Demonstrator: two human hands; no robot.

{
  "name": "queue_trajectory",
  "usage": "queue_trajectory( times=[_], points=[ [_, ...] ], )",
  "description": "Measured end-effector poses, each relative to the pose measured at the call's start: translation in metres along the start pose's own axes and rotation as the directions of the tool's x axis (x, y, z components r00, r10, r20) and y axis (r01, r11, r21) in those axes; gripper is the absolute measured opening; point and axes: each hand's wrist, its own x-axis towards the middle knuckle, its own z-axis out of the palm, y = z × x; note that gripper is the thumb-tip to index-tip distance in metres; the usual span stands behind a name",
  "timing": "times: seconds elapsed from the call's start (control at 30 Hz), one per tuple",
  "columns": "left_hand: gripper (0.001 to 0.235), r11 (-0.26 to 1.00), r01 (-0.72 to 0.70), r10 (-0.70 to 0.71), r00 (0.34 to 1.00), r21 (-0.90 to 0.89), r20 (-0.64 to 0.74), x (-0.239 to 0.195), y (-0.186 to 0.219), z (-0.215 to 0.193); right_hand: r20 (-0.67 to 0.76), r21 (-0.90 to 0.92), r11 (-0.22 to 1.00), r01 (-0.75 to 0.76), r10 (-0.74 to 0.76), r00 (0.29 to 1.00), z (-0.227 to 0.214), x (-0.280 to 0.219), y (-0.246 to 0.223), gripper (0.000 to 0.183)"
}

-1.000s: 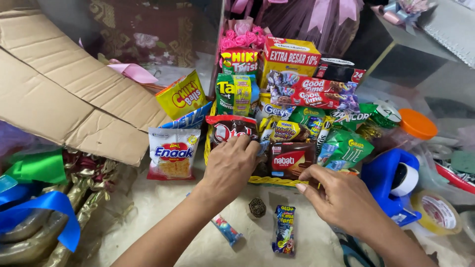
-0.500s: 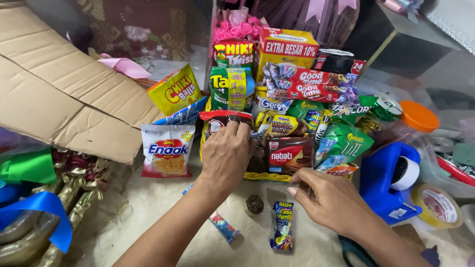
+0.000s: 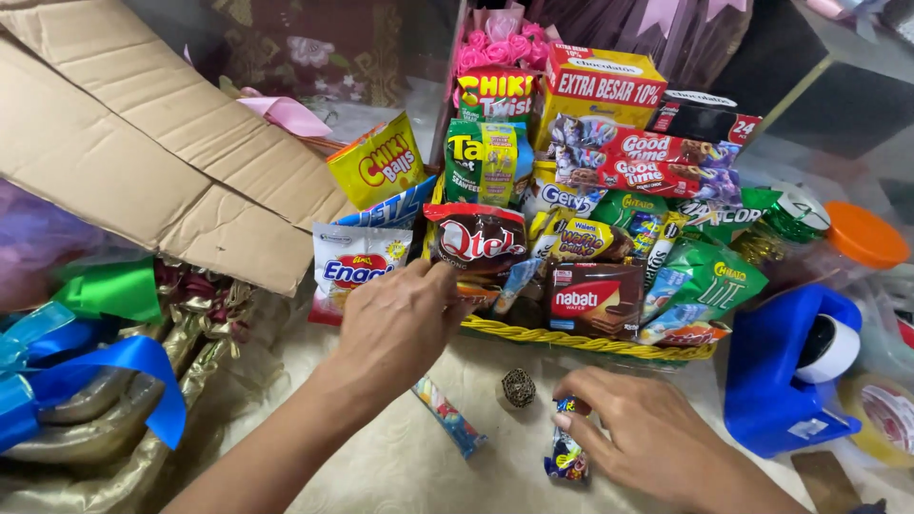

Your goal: Arranging and securing various snack packages into a decorative gift basket using a hot glue gun.

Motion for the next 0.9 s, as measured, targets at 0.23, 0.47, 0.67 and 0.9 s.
queue_trajectory(
  times=[0.23, 0.47, 0.67, 0.9],
  points=[
    [0.059, 0.969, -0.245, 0.209, 0.877, 0.03, 0.432, -0.038, -0.054, 0.052, 0.083, -0.003, 0.993, -0.114, 0.114, 0.99, 0.001, -0.024, 0.008, 0.033],
    [0.033, 0.885, -0.433, 0.463, 0.861, -0.172, 0.21, -0.046, -0.074, 0.09, 0.014, 0.034, 0.973, -0.228, 0.227, 0.974, -0.003, -0.07, 0.021, 0.033],
    [0.028, 0.839, -0.392, 0.495, 0.838, -0.377, 0.229, -0.039, -0.017, 0.059, -0.25, 0.163, 0.793, -0.587, 0.608, 0.753, -0.029, -0.168, 0.049, 0.033],
    [0.029, 0.843, -0.109, 0.387, 0.804, -0.526, 0.452, -0.014, 0.065, 0.056, -0.257, 0.459, 0.197, -0.866, 0.963, 0.082, 0.005, -0.285, 0.104, 0.027]
  ],
)
